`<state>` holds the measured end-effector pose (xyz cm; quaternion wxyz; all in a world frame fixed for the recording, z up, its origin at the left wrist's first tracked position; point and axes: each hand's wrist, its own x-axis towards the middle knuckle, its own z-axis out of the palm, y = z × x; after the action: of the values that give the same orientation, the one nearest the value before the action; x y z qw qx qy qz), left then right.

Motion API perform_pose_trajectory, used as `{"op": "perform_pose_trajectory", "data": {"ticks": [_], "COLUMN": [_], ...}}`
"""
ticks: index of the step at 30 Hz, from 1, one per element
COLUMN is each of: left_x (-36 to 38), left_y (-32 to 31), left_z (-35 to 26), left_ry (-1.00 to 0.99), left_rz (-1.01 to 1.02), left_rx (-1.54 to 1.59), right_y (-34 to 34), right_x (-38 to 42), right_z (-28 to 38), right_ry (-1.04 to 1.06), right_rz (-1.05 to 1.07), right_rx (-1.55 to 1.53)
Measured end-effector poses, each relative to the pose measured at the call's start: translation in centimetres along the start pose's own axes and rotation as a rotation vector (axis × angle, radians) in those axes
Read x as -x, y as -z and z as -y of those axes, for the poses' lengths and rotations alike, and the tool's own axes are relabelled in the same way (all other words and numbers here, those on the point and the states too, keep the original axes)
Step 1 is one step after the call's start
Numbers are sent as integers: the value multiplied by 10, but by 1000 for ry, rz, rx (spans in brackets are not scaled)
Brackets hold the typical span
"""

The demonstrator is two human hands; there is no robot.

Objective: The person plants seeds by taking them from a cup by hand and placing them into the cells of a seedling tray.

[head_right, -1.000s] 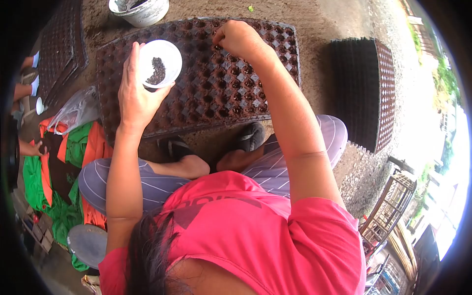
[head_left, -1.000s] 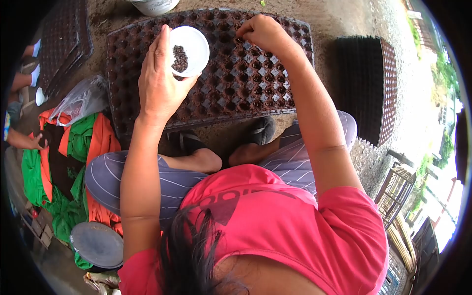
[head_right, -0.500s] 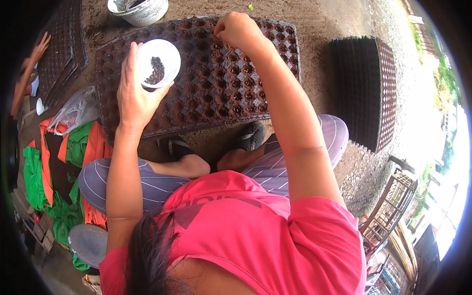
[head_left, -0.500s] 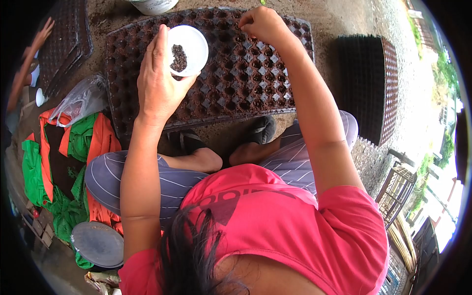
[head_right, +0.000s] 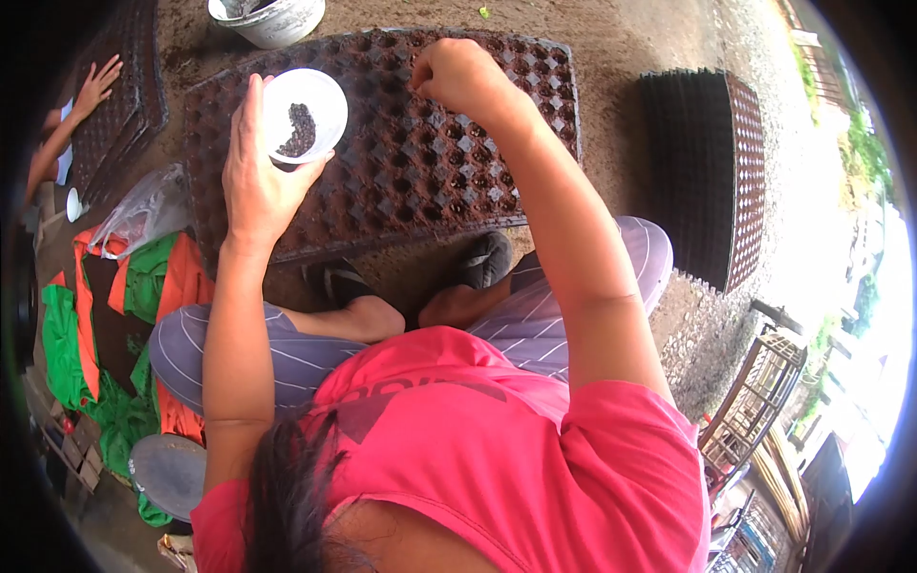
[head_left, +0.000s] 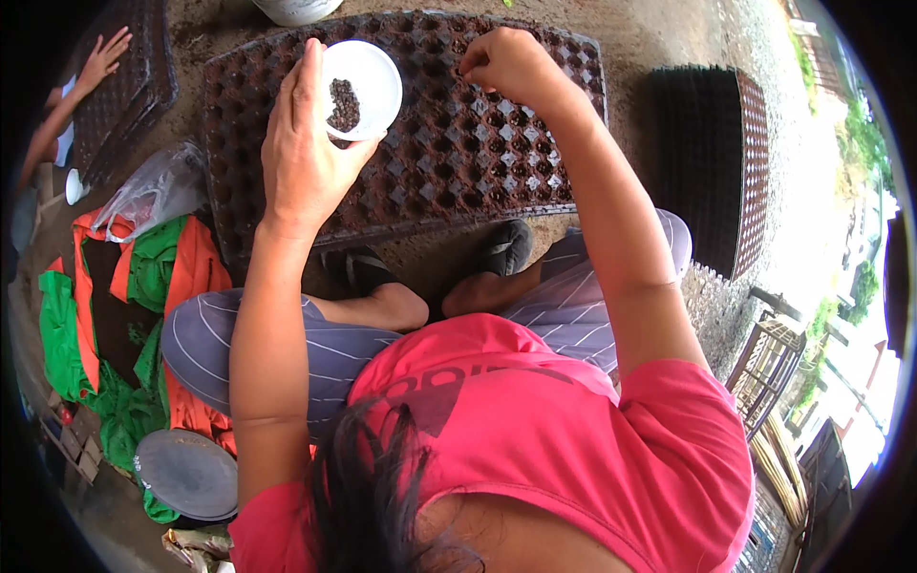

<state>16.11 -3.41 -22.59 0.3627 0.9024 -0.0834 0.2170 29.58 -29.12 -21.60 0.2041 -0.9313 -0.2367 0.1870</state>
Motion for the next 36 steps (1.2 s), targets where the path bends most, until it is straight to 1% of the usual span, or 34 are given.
{"op": "perform_pose_trajectory", "data": {"ticks": [2, 4, 10, 17, 20, 22, 23, 25, 26, 28, 29, 30, 32, 33, 35, 36], "left_x": [0, 0, 1, 1, 1, 2, 3, 5, 7, 9, 10, 12, 12, 13, 16, 17], "left_y": [0, 0, 2, 3, 4, 1, 0, -5, -7, -11, -12, -13, -11, -10, -7, -5], "left_z": [-1, -3, -3, -4, -4, -3, -3, -5, -6, -13, -19, -22, -33, -36, -38, -37], "left_ry": [-9, -6, -17, -20, -10, -15, -14, -20, -18, -51, -46, -58, -78, -81, -63, -58], "left_rz": [-1, 3, -5, -20, -13, -12, -12, 12, 12, 29, 46, 54, 49, 45, 57, 53], "left_rx": [1, -11, -6, -4, -13, 5, 6, -5, -5, 18, 27, 46, 106, 107, 159, 155], "right_y": [-9, -14, -16, -13, -10, -8, -6, 0, 7, 13, 8, 3, -6, -12, -21, -24], "right_x": [4, 10, 12, 15, 20, 26, 28, 31, 34, 36, 33, 32, 30, 28, 25, 24], "right_z": [-4, -5, -4, 4, 9, 16, 20, 31, 48, 83, 94, 108, 128, 127, 128, 126], "right_ry": [14, -44, -15, -73, -35, 27, 27, 114, 115, 172, 239, 201, 235, 235, 357, 363], "right_rz": [-6, -10, -50, -18, -13, 133, 134, 92, 94, -20, -4, 114, 216, 214, 175, 178], "right_rx": [-7, 3, 39, 17, 47, 20, 21, 78, 78, 26, 78, 147, 385, 389, 292, 293]}}
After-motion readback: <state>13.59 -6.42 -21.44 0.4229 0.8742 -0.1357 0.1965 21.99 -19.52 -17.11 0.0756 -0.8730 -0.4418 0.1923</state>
